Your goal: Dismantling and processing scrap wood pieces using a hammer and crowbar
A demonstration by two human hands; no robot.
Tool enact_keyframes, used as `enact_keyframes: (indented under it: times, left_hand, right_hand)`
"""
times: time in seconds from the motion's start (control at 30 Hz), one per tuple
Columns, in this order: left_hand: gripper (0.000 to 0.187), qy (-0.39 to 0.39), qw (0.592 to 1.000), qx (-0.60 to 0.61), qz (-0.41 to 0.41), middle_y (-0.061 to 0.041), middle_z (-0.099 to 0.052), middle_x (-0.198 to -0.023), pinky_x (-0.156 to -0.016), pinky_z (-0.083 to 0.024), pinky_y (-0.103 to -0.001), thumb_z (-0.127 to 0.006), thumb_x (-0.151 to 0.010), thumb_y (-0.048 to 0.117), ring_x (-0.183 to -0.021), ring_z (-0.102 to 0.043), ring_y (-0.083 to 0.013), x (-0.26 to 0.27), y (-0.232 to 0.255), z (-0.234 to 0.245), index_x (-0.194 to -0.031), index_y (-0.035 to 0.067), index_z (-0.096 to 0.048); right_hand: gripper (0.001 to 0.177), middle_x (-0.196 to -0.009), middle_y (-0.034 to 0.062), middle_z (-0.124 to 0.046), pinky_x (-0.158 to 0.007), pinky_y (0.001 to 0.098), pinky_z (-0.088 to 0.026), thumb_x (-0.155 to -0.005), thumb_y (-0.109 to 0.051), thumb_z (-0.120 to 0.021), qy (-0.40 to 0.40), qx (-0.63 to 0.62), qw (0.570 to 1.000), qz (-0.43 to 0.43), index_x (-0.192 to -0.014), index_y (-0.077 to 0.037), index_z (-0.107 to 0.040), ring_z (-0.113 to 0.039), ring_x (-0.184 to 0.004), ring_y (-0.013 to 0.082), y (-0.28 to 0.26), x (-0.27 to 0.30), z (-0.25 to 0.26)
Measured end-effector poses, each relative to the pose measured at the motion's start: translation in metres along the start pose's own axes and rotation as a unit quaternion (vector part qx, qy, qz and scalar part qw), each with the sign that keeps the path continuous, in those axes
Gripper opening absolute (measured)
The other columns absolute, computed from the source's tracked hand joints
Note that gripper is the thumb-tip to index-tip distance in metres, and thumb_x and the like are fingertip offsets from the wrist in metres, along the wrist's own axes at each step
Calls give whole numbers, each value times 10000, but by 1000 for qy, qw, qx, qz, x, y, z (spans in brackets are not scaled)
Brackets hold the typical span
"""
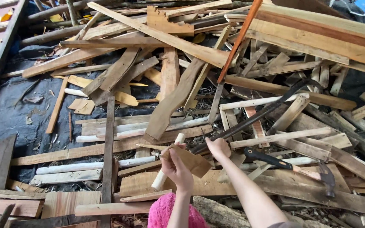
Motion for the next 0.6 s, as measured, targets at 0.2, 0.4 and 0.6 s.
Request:
enact_keyframes:
  times: [0.2,0.4,0.6]
  left_hand:
    - [215,-7,999,40,8,-94,-714,-1029,-904,-569,-346,-490,-1078,183,-902,-700,-199,-4,-1,-3,-1125,29,-632]
    - [220,20,994,103,43,-100,-719,-989,-913,-547,-338,-486,-1086,204,-907,-680,-190,-9,-1,-16,-1108,37,-627]
    - [243,112,986,-7,126,-43,-714,-939,-886,-439,-277,-516,-1116,292,-849,-561,-83,12,-38,-4,-974,141,-642]
  right_hand:
    - [503,-707,206,-729,-438,346,-544,-860,-329,-809,20,-360,925,-122,-1011,137,-697,-705,-537,288,-3,-3,-15]
    - [159,-828,92,-593,-593,260,-479,-749,-72,-663,-150,-675,703,-165,-892,-34,-605,-554,-716,205,47,-83,-43]
    - [289,-839,49,-575,-614,360,-577,-887,-257,-746,36,-575,817,-10,-1059,-35,-681,-617,-711,191,223,-30,109]
Point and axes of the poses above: each hand's wrist, its own x-axis away from the middle knuckle, its own z-axis out of the back of the hand, y = z × x, the point moved 5 cm from there along -x, towards the middle knuckle
